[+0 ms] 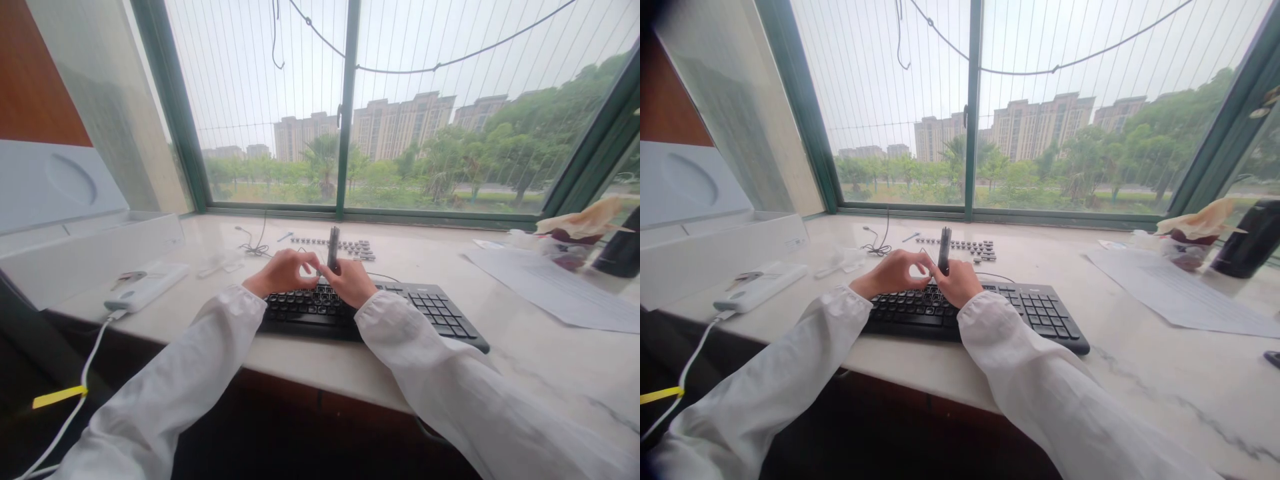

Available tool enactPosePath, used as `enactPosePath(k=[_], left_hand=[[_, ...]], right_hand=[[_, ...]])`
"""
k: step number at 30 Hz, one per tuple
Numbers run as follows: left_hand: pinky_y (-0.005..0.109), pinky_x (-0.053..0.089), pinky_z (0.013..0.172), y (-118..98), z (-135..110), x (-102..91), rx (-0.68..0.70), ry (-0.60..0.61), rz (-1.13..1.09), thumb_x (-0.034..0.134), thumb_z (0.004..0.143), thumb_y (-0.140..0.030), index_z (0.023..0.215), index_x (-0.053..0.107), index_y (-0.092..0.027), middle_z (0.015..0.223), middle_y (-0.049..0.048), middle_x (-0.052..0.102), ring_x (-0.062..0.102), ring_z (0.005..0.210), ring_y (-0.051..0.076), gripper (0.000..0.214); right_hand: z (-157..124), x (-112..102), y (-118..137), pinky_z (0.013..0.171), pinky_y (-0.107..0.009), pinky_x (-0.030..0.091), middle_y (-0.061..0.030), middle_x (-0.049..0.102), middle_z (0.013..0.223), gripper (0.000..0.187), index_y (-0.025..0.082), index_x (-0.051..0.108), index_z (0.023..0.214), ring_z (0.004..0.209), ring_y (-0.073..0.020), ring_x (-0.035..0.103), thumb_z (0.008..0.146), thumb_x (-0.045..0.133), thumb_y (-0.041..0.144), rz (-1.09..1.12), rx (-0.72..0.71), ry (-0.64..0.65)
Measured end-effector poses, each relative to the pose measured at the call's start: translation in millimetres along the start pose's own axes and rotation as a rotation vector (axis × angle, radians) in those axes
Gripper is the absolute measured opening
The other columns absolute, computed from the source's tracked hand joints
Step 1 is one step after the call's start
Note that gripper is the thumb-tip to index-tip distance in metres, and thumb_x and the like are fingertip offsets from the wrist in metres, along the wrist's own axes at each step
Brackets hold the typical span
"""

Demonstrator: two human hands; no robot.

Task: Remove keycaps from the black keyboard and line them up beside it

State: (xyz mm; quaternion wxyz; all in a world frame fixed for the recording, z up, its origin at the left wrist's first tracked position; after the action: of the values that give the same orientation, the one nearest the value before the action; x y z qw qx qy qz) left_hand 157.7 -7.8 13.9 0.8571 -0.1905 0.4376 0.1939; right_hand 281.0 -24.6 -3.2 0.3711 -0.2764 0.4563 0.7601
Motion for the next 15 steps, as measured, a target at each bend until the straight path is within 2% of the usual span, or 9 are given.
enactPosePath(k=[3,9,15], left_hand=[[0.024,0.046,0.068,-0.3,-0.6,-3.5,-0.029,-0.020,0.055,0.065,0.071,-0.027,0.090,0.068,-0.023,0.068,-0.0030,0.068,0.067,0.069,0.015,0.019],[0.023,0.045,0.068,-5.0,0.1,-7.7,-0.016,-0.042,0.021,0.063,0.074,-0.027,0.091,0.068,-0.022,0.072,-0.0023,0.069,0.065,0.066,0.013,0.018],[0.022,0.045,0.068,-1.8,0.5,-10.6,-0.042,-0.081,0.000,0.063,0.076,-0.033,0.090,0.068,-0.021,0.072,-0.0024,0.069,0.063,0.063,0.012,0.019]], right_hand=[[-0.6,4.0,0.5,0.052,-0.025,0.030,-0.0041,0.062,0.060,0.040,0.017,0.062,0.064,0.056,-0.0147,0.053,0.087,0.049,0.047,-0.007,-0.010,0.023],[-0.3,2.1,0.3,0.050,-0.024,0.029,-0.0030,0.060,0.058,0.038,0.017,0.059,0.059,0.055,-0.0135,0.052,0.086,0.049,0.043,0.023,0.010,0.014],[0.6,-1.9,-3.9,0.055,-0.024,0.034,-0.0026,0.063,0.062,0.035,0.016,0.063,0.066,0.060,-0.0143,0.055,0.085,0.048,0.041,0.185,0.068,0.032]])
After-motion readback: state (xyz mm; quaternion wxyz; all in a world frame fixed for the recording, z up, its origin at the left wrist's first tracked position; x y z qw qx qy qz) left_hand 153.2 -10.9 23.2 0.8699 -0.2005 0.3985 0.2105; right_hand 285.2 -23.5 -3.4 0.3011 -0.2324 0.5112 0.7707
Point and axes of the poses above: each hand's wrist, its own z-axis towards the middle knuckle, its own x-axis out of the palm, y = z × x, the point moved 8 cm from there along z, towards the middle knuckle
